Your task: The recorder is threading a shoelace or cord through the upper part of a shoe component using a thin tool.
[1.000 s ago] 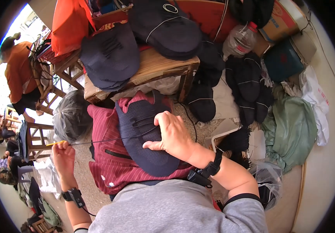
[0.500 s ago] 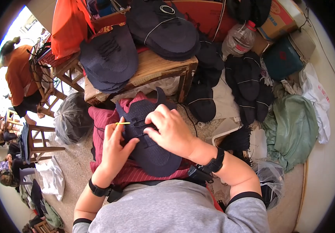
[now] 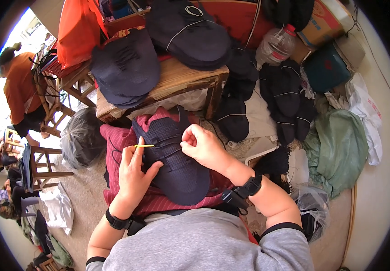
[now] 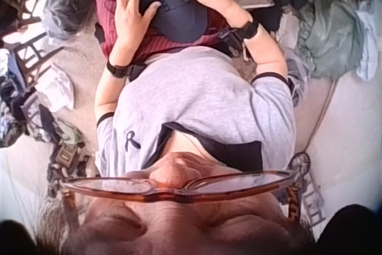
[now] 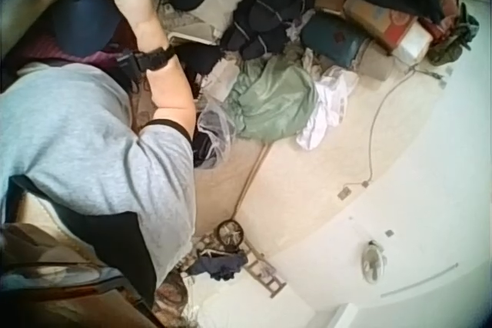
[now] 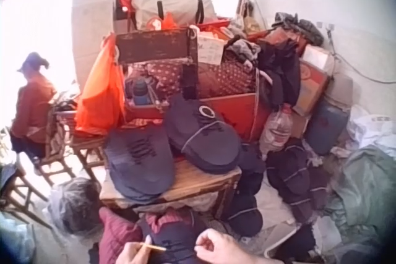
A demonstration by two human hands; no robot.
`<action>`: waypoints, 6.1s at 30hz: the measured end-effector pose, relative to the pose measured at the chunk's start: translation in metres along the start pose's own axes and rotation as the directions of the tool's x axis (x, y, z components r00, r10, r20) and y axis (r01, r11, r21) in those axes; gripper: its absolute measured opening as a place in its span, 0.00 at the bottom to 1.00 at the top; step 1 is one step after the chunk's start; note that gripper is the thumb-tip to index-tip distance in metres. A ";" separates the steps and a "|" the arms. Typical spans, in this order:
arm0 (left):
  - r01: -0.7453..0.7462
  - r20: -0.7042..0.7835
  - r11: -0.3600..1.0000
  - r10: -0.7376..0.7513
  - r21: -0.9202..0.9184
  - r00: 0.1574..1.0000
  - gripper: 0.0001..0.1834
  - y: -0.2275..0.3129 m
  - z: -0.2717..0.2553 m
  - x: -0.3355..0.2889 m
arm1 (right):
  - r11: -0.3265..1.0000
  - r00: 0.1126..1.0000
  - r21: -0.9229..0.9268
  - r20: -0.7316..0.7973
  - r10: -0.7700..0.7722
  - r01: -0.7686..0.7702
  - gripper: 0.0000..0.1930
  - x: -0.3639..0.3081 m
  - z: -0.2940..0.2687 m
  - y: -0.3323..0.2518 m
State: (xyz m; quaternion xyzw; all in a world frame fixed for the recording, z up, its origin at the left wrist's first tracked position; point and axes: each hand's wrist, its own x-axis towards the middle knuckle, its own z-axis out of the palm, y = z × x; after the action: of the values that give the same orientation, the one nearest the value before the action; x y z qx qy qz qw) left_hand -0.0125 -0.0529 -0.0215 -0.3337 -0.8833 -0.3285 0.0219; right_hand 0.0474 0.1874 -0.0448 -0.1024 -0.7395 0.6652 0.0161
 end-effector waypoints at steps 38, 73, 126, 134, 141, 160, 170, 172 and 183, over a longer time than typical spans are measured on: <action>-0.280 0.041 0.939 0.294 -0.200 0.955 0.28 0.015 -0.020 -0.012 | 0.886 0.938 0.311 0.149 0.312 -0.344 0.11 -0.016 -0.006 -0.005; -0.483 0.279 0.872 0.445 0.084 0.851 0.15 0.038 -0.021 0.021 | 0.980 0.975 -0.054 0.124 -0.185 0.193 0.26 -0.056 -0.004 0.014; 0.139 0.120 0.969 -0.116 -0.205 0.986 0.15 0.014 -0.019 0.013 | 0.907 0.968 0.353 0.181 0.175 -0.230 0.02 -0.041 -0.044 0.011; -0.066 0.162 0.985 0.092 -0.160 0.982 0.38 0.012 -0.012 0.014 | 0.819 0.975 0.530 0.121 0.185 -0.221 0.09 -0.047 -0.027 0.010; 0.011 0.165 0.995 0.005 -0.096 0.986 0.34 0.012 -0.005 0.015 | 0.901 0.993 0.420 -0.001 0.120 -0.108 0.11 -0.054 -0.011 0.016; -0.024 0.169 0.995 0.040 -0.092 0.985 0.32 0.003 -0.008 0.014 | 0.773 0.907 0.571 -0.420 -0.017 0.279 0.13 -0.061 -0.055 -0.018; -0.088 0.289 0.983 0.132 -0.161 0.948 0.48 0.002 -0.019 0.011 | 0.669 0.990 0.743 -0.119 0.073 0.040 0.13 -0.036 -0.076 -0.002; -0.071 0.282 0.988 0.107 -0.137 0.953 0.48 0.003 -0.019 0.008 | 0.699 0.956 0.707 -0.265 0.124 0.105 0.14 -0.037 -0.108 0.013; -0.280 0.237 0.959 0.261 0.050 0.936 0.36 0.009 -0.022 -0.016 | 0.761 0.838 0.600 -0.526 0.143 0.246 0.14 -0.038 -0.134 0.004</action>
State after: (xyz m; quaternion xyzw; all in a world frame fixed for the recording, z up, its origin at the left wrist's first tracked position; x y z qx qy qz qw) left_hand 0.0011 -0.0705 -0.0031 -0.4862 -0.8386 -0.2451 -0.0206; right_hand 0.1069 0.3127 -0.0290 -0.2530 -0.4312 0.8203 0.2778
